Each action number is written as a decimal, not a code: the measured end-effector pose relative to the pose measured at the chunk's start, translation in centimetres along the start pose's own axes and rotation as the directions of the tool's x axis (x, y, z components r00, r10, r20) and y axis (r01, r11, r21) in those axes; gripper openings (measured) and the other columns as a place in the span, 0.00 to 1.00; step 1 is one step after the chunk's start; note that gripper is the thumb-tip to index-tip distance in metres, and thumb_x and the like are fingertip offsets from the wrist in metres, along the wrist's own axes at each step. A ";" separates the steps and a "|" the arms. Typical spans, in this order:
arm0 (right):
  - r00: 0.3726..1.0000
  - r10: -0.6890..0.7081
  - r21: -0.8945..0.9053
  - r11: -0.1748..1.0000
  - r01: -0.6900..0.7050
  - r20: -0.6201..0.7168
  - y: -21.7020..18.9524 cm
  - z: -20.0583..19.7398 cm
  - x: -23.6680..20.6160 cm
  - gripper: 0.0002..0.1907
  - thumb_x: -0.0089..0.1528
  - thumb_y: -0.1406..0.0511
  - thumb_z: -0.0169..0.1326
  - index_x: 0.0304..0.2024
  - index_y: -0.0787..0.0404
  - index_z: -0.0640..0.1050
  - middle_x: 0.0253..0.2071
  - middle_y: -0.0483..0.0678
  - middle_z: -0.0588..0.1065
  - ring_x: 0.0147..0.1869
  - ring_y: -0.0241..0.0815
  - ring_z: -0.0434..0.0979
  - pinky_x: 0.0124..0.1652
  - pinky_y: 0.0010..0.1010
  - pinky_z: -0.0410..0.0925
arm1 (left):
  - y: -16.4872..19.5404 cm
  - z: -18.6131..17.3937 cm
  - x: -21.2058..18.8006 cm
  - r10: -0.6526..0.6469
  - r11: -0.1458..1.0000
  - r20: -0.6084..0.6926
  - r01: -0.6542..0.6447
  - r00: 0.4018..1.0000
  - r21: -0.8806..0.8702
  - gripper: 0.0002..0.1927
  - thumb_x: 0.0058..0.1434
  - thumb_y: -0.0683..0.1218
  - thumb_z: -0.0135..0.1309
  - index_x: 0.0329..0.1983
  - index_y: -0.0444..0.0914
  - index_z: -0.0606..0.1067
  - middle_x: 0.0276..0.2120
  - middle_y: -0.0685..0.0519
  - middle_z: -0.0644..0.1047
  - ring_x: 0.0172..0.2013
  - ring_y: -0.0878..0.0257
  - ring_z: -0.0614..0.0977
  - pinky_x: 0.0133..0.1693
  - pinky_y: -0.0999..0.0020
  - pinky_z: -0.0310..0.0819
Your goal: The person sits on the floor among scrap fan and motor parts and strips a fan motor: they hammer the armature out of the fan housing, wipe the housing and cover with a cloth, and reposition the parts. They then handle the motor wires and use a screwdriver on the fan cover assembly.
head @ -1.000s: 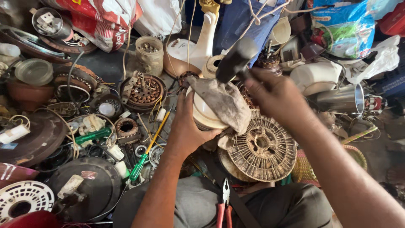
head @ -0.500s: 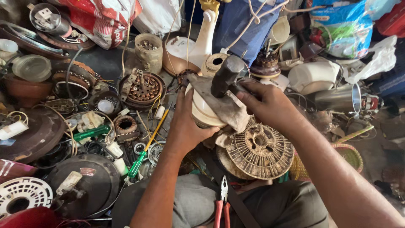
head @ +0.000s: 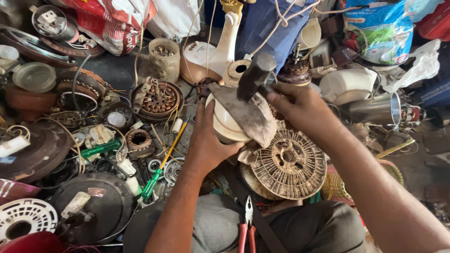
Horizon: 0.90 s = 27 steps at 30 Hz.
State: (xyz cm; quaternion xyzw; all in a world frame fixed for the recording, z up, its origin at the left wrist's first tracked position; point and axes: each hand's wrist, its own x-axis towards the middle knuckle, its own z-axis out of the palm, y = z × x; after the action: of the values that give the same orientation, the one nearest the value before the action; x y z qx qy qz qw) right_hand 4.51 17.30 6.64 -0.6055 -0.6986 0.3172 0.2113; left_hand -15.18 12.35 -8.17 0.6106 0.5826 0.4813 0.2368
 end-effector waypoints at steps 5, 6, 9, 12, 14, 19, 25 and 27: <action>0.996 0.025 0.021 1.000 -0.024 -0.081 -0.5 -0.3 -0.5 0.26 0.64 0.54 0.55 0.63 0.54 0.75 0.26 0.42 0.75 0.26 0.30 0.70 0.25 0.25 0.64 | -0.2 0.3 -0.1 0.094 0.995 -0.059 -0.095 0.994 -0.012 0.65 0.36 0.54 0.77 0.73 0.33 0.53 0.72 0.27 0.51 0.71 0.33 0.58 0.66 0.48 0.60; 0.999 0.002 -0.003 1.000 -0.002 -0.037 -0.6 0.2 -0.4 0.26 0.64 0.54 0.55 0.63 0.54 0.75 0.25 0.43 0.75 0.25 0.31 0.69 0.25 0.26 0.64 | -0.3 0.3 0.0 0.086 0.996 -0.058 -0.087 0.995 -0.003 0.65 0.36 0.54 0.78 0.72 0.33 0.53 0.72 0.27 0.51 0.71 0.32 0.58 0.66 0.48 0.60; 0.997 -0.027 -0.027 0.999 0.029 0.072 -0.8 0.9 -0.4 0.26 0.65 0.53 0.55 0.62 0.56 0.77 0.24 0.45 0.73 0.23 0.32 0.68 0.24 0.27 0.63 | -0.5 0.3 -0.1 0.079 0.997 -0.061 -0.079 0.995 -0.002 0.64 0.37 0.54 0.78 0.72 0.33 0.53 0.72 0.28 0.52 0.71 0.32 0.58 0.66 0.48 0.60; 0.997 -0.022 0.029 0.999 0.020 0.073 -0.7 0.1 -0.4 0.26 0.64 0.53 0.55 0.61 0.57 0.79 0.25 0.43 0.73 0.24 0.31 0.68 0.24 0.27 0.63 | -0.5 0.2 -0.3 0.105 0.994 -0.060 -0.106 0.993 -0.022 0.64 0.37 0.54 0.78 0.73 0.33 0.53 0.72 0.29 0.52 0.72 0.33 0.58 0.67 0.48 0.60; 0.998 -0.070 0.013 0.997 0.070 0.008 -0.6 -0.4 -0.4 0.26 0.63 0.53 0.55 0.61 0.56 0.78 0.26 0.42 0.75 0.24 0.30 0.68 0.23 0.26 0.63 | -0.5 0.2 -0.3 0.105 0.994 -0.055 -0.106 0.993 -0.019 0.64 0.37 0.54 0.78 0.72 0.33 0.53 0.72 0.30 0.53 0.72 0.34 0.59 0.68 0.49 0.60; 0.985 -0.173 -0.182 0.969 0.169 -0.007 -0.6 0.8 0.0 0.26 0.66 0.52 0.55 0.62 0.57 0.76 0.26 0.43 0.77 0.26 0.29 0.73 0.27 0.24 0.67 | -0.4 -0.1 -0.1 0.038 0.999 -0.027 -0.038 0.999 -0.022 0.65 0.36 0.53 0.78 0.72 0.33 0.52 0.72 0.30 0.52 0.71 0.35 0.57 0.66 0.49 0.59; 1.000 -0.002 -0.050 0.999 0.002 0.003 -0.8 -0.8 -0.3 0.26 0.64 0.53 0.55 0.62 0.54 0.78 0.26 0.44 0.76 0.24 0.32 0.71 0.25 0.29 0.66 | -0.5 0.3 -0.2 0.056 0.998 -0.041 -0.057 0.998 -0.024 0.64 0.37 0.54 0.77 0.72 0.33 0.53 0.72 0.30 0.53 0.71 0.36 0.59 0.66 0.49 0.61; 0.999 0.004 -0.054 0.999 -0.006 -0.043 -0.9 -0.8 -0.4 0.26 0.64 0.52 0.55 0.63 0.52 0.76 0.26 0.43 0.76 0.24 0.31 0.70 0.25 0.29 0.66 | -0.9 0.3 -0.4 0.086 0.996 -0.061 -0.087 0.994 -0.022 0.64 0.37 0.54 0.77 0.72 0.33 0.53 0.71 0.30 0.54 0.70 0.35 0.60 0.66 0.48 0.61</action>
State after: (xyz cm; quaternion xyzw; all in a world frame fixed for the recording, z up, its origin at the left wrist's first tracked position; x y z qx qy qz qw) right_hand 4.48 17.02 7.90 -0.6194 -0.7008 0.2856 0.2088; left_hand -15.24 12.22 -9.18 0.6177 0.5565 0.5161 0.2058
